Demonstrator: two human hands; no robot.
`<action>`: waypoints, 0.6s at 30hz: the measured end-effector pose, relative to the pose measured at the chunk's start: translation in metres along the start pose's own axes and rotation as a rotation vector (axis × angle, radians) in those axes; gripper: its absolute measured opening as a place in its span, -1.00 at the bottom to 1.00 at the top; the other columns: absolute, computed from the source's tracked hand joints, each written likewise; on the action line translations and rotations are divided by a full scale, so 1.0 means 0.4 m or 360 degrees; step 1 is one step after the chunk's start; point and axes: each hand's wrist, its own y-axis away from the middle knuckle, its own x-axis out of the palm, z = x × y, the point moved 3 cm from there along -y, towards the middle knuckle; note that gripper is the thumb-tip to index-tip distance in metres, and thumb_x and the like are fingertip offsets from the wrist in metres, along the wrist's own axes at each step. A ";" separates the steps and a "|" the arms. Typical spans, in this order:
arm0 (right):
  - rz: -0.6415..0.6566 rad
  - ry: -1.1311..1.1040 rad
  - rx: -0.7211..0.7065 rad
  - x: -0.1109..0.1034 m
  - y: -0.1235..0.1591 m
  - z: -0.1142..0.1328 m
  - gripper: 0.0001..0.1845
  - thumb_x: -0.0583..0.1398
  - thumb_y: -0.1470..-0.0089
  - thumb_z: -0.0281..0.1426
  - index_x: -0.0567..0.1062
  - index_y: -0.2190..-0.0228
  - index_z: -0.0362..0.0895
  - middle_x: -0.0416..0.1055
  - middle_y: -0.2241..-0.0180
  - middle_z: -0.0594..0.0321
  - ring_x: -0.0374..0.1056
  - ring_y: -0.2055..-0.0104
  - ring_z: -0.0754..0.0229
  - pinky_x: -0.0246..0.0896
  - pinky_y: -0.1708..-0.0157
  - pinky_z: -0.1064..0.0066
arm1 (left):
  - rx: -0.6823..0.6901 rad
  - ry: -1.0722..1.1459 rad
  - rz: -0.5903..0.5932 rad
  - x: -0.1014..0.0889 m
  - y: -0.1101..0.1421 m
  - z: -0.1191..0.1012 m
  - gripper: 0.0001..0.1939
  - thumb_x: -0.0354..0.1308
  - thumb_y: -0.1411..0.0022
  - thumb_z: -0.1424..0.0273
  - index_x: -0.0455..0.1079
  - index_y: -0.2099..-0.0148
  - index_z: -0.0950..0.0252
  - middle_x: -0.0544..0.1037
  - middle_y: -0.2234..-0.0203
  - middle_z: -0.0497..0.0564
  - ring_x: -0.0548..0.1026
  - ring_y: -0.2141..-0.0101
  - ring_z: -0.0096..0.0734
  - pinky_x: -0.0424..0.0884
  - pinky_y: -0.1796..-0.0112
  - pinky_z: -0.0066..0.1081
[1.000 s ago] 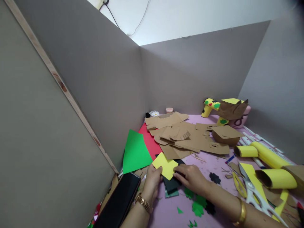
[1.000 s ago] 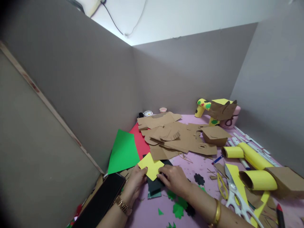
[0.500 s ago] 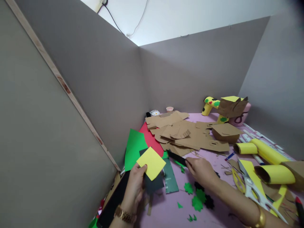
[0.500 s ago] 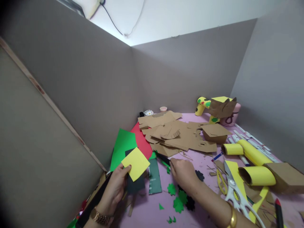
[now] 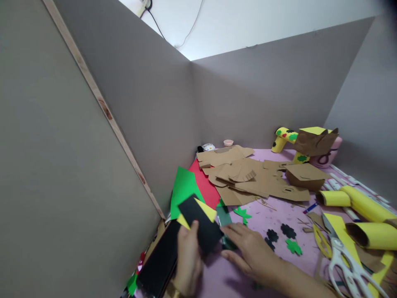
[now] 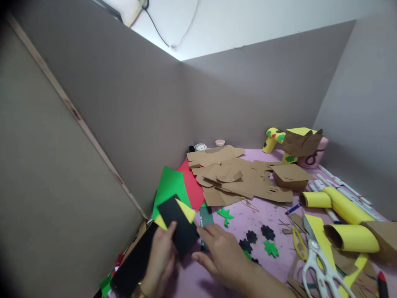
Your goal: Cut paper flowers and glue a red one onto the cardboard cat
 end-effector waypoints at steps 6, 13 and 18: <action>0.0023 0.0245 -0.0062 0.071 -0.032 -0.060 -0.26 0.31 0.12 -0.24 0.33 -0.06 -0.37 0.31 -0.06 -0.35 0.24 -0.09 -0.31 0.11 -0.04 -0.13 | 0.0300 -0.0109 -0.0299 -0.069 -0.066 -0.195 -0.92 0.16 -0.07 0.53 0.37 0.41 0.24 0.51 0.56 -0.14 0.51 0.40 -0.45 0.41 0.33 -0.55; -0.0311 0.0135 -0.0013 -0.011 0.006 -0.084 -0.68 0.02 -0.11 -0.57 0.47 0.13 -0.24 0.53 0.15 -0.08 0.45 0.11 -0.02 0.34 0.12 0.13 | 0.0215 0.0030 -0.0189 -0.083 -0.053 -0.179 -0.83 0.32 0.13 0.46 0.40 0.43 0.29 0.41 0.73 -0.20 0.37 0.68 -0.54 0.34 0.58 -0.56; -0.0631 -0.0750 0.0582 -0.161 0.084 -0.146 -0.66 -0.05 -0.22 -0.23 0.43 0.34 -0.13 0.41 0.55 0.28 0.39 0.56 0.22 0.33 0.55 0.45 | 0.0187 0.0045 0.0045 -0.068 -0.057 -0.186 -0.71 0.36 0.18 0.43 0.43 0.32 0.32 0.53 0.61 -0.13 0.43 0.63 -0.50 0.36 0.58 -0.56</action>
